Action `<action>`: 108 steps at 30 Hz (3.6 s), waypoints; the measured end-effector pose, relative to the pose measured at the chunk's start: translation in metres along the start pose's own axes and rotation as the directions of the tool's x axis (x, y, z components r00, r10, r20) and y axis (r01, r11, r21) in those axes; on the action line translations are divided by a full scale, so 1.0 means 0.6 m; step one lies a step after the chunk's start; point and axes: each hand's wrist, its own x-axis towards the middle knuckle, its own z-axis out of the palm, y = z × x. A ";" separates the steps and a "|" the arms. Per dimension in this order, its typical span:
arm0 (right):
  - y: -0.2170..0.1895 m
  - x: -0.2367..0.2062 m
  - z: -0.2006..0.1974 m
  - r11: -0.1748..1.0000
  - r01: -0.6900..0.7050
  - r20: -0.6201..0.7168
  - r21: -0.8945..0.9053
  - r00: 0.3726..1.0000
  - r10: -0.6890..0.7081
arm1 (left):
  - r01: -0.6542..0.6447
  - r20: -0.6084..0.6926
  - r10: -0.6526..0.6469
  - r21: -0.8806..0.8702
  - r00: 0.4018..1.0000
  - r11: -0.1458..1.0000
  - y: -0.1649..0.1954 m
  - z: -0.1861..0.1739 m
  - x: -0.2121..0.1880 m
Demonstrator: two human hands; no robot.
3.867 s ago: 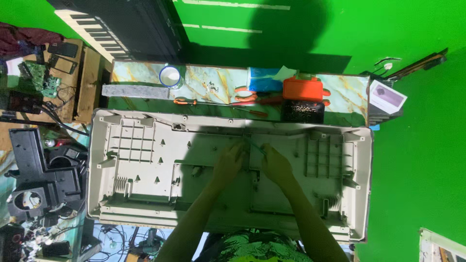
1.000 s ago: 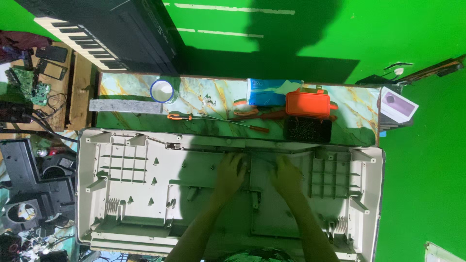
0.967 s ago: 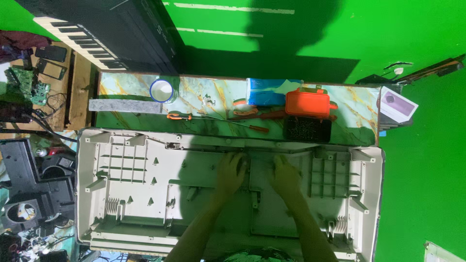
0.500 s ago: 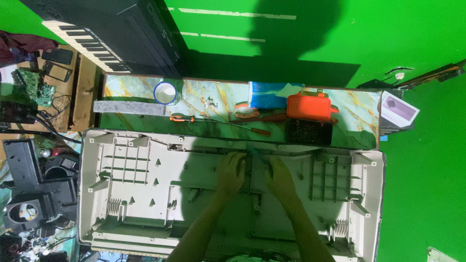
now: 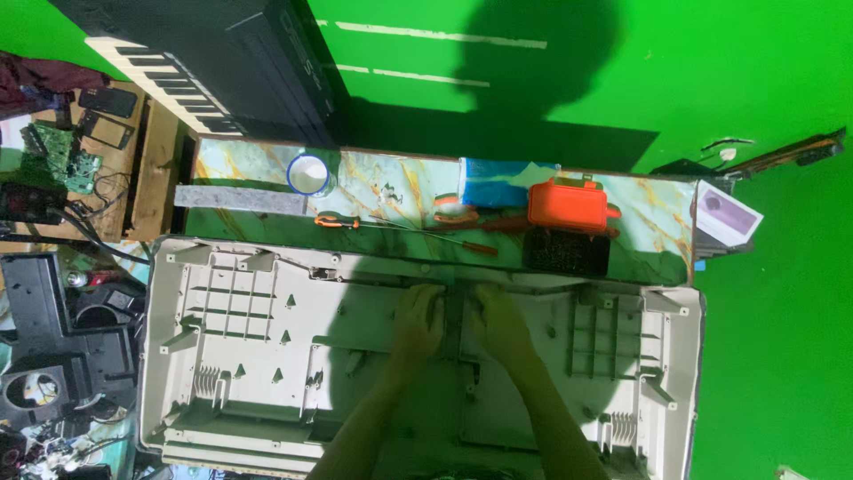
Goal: The person works on the internal components of a disassembled musical instrument keyboard using a small screwdriver and their hands. The person unscrews and removes components from the plastic casing and moves a small green circuit board.
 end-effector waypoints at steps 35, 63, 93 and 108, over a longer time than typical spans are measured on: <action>0.015 -0.022 -0.014 0.992 0.126 0.029 -0.014 0.992 -0.125 | 0.066 -0.030 -0.067 -0.020 0.997 0.998 0.017 -0.038 0.013; 0.023 -0.012 -0.009 0.982 -0.147 -0.044 0.115 0.987 0.153 | 0.073 0.003 -0.073 -0.027 0.997 0.997 0.018 -0.035 0.028; 0.031 -0.051 0.028 0.947 -0.191 -0.086 0.260 0.972 0.220 | 0.003 0.060 -0.001 -0.037 0.998 0.999 0.013 -0.021 0.028; -0.040 -0.036 0.011 0.922 0.357 -0.184 0.151 0.927 -0.328 | 0.076 -0.003 -0.076 -0.012 0.997 0.997 0.016 -0.040 0.025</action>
